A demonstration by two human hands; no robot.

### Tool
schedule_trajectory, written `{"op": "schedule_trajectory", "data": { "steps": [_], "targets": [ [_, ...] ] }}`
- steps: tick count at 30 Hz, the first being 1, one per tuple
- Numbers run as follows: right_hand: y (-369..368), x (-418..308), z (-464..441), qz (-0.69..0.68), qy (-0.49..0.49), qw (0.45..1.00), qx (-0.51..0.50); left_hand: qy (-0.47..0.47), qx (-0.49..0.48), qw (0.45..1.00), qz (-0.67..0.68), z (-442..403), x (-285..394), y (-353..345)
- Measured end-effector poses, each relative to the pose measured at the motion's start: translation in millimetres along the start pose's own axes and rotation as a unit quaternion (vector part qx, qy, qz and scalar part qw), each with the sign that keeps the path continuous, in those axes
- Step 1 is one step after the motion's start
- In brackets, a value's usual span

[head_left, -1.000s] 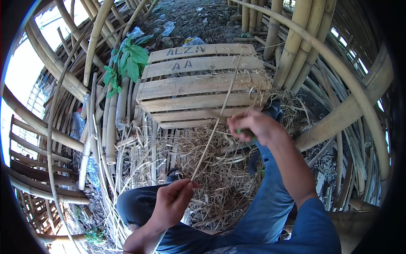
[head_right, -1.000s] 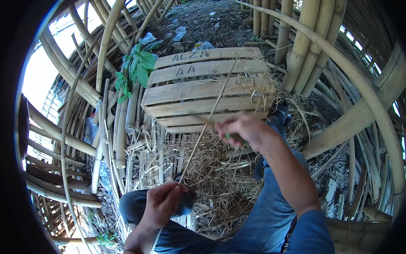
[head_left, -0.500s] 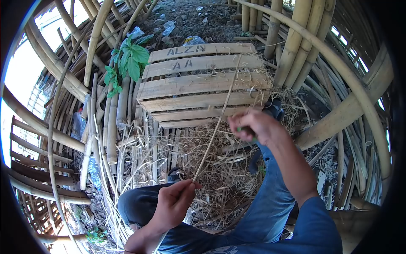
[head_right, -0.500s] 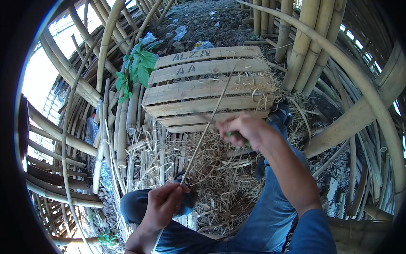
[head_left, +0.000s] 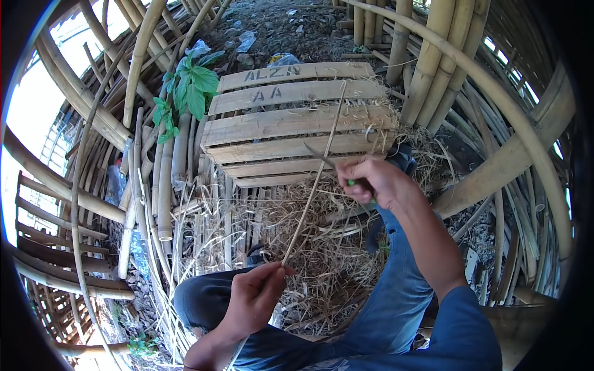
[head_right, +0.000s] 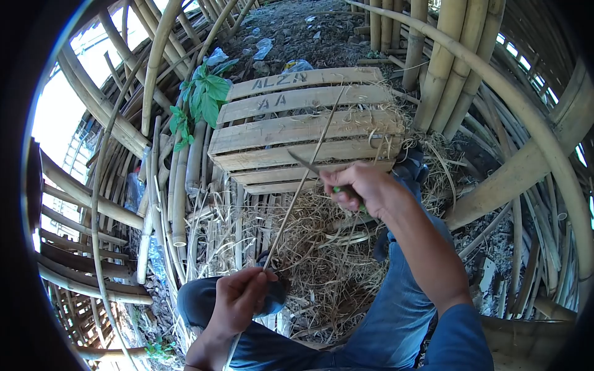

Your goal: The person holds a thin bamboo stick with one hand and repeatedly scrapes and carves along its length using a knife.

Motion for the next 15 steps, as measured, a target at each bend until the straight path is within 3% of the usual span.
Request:
{"op": "schedule_trajectory", "data": {
  "steps": [4, 5, 8, 9, 12, 15],
  "targets": [
    [-5.2, -4.2, 4.2, 0.069, -0.006, 0.998, 0.005, 0.002, -0.001, 1.000, 0.009, 0.5, 2.6, 0.3],
    [4.0, -4.4, -0.5, 0.041, 0.001, 0.998, 0.049, 0.005, 0.000, 1.000, 0.009, 1.4, 1.3, 0.4],
    [1.7, -4.0, 2.7, 0.045, 0.018, 0.999, 0.015, 0.001, -0.019, 1.000, 0.019, -0.4, 1.0, -0.8],
    [-3.2, -3.9, 5.0, 0.046, -0.018, 0.999, -0.020, -0.002, -0.014, 1.000, 0.016, -0.7, 1.1, -0.5],
    [3.2, -5.3, -0.6, 0.062, 0.006, 0.997, 0.054, 0.000, -0.011, 1.000, 0.010, -0.1, -0.2, 1.5],
    [-0.8, -2.9, 3.4, 0.049, 0.008, 0.998, 0.029, 0.001, -0.016, 1.000, 0.014, 0.4, -0.5, 0.6]
  ]
}}
Point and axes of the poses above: each hand's wrist, its own z-axis away from the middle knuckle, its own y-axis out of the back of the hand, x = y × z, the point moved 3 cm from there along -z, towards the middle knuckle, and after that the axes turned 14 degrees about y, right-handed, at the moved point
